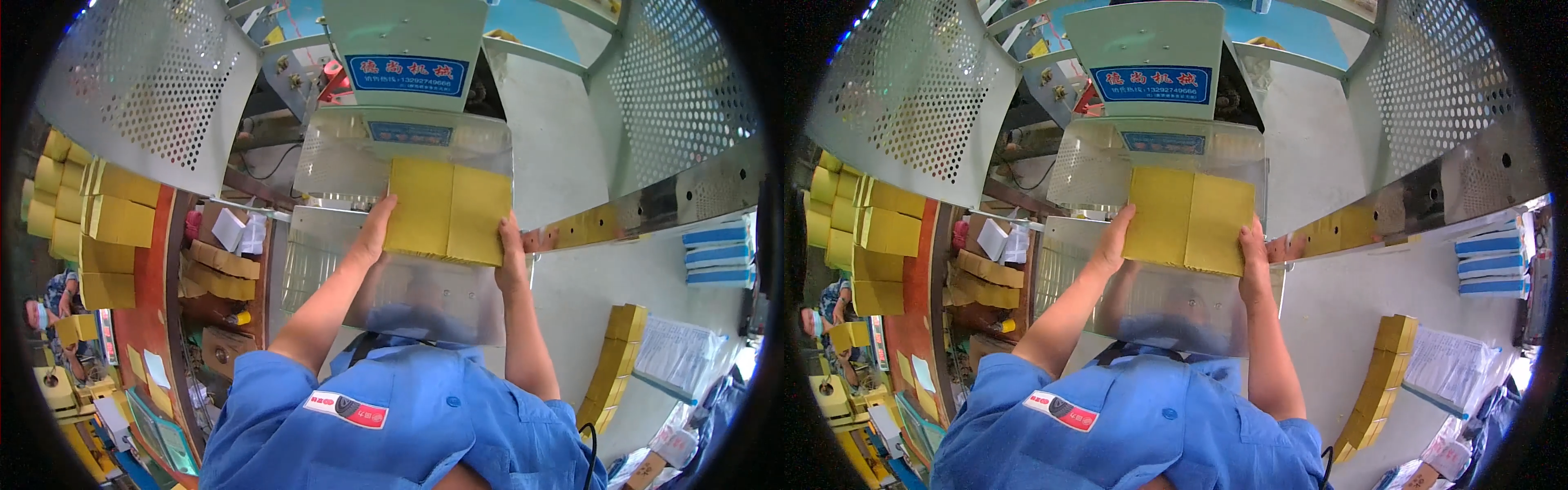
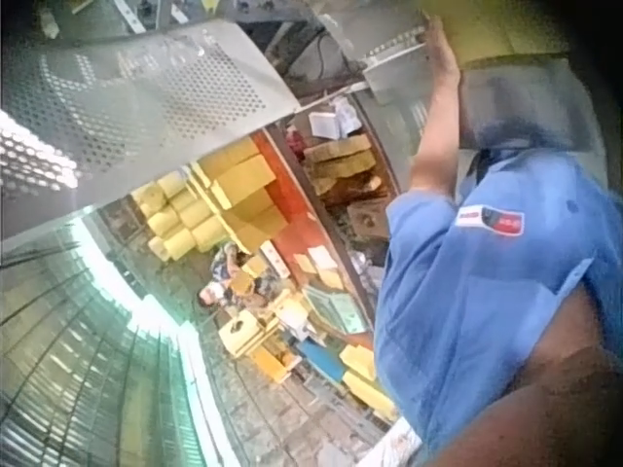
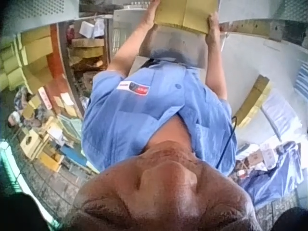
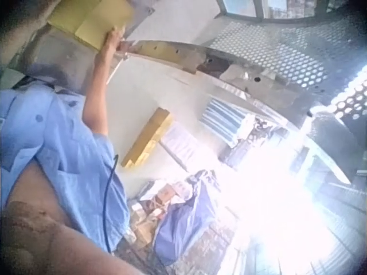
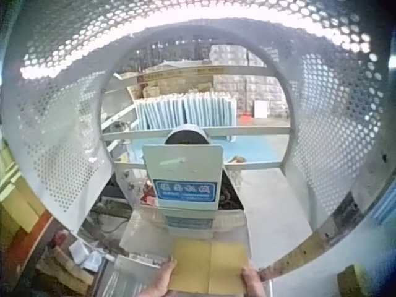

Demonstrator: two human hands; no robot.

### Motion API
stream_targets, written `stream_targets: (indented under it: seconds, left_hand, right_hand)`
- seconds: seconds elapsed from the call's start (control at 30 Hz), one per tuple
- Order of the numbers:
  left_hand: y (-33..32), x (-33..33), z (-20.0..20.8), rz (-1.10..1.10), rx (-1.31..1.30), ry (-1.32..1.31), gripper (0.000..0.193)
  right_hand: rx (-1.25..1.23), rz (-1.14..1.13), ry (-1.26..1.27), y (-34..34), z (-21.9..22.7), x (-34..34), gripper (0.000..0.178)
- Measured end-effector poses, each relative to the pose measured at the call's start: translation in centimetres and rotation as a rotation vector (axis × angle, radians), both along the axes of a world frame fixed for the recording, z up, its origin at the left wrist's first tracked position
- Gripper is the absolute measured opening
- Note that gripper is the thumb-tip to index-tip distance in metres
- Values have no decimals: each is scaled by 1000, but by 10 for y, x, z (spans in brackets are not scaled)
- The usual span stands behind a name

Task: The recorder uses a bundling machine to strap stacks of yellow paper, weighs the stacks on a scale, and organizes them in a workshop environment.

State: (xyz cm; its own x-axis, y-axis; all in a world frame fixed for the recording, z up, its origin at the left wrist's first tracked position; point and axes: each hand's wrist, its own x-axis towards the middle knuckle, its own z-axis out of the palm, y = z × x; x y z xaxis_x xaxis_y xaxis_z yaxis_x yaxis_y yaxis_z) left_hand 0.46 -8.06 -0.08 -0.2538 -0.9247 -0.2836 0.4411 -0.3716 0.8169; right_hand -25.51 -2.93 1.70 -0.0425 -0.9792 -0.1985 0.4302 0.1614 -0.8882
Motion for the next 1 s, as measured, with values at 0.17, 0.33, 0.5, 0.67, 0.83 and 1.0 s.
stream_targets:
  seconds: [0.17, 0.33, 0.5, 0.67, 0.83, 1.0]
  left_hand:
    - [3, -3, -5, 34, -22, -95, 50]
    - [4, -6, -4, 68, -92, -198, 50]
    - [14, -17, 9, 73, -92, -105, 50]
    - [6, -15, 1, -3, -76, -109, 50]
    - [6, -22, 11, -34, -78, -166, 49]
    - [9, -27, 10, -8, -32, -103, 50]
  right_hand:
    - [-35, -7, -16, -1, -10, -5, 60]
    - [-20, -15, 27, -5, -8, -3, 62]
    - [14, -52, 11, -2, -2, -3, 57]
    - [9, -22, 49, -6, -31, -11, 60]
    - [42, 33, -26, -6, -31, -9, 61]
    - [50, 40, -24, -6, -36, -12, 65]
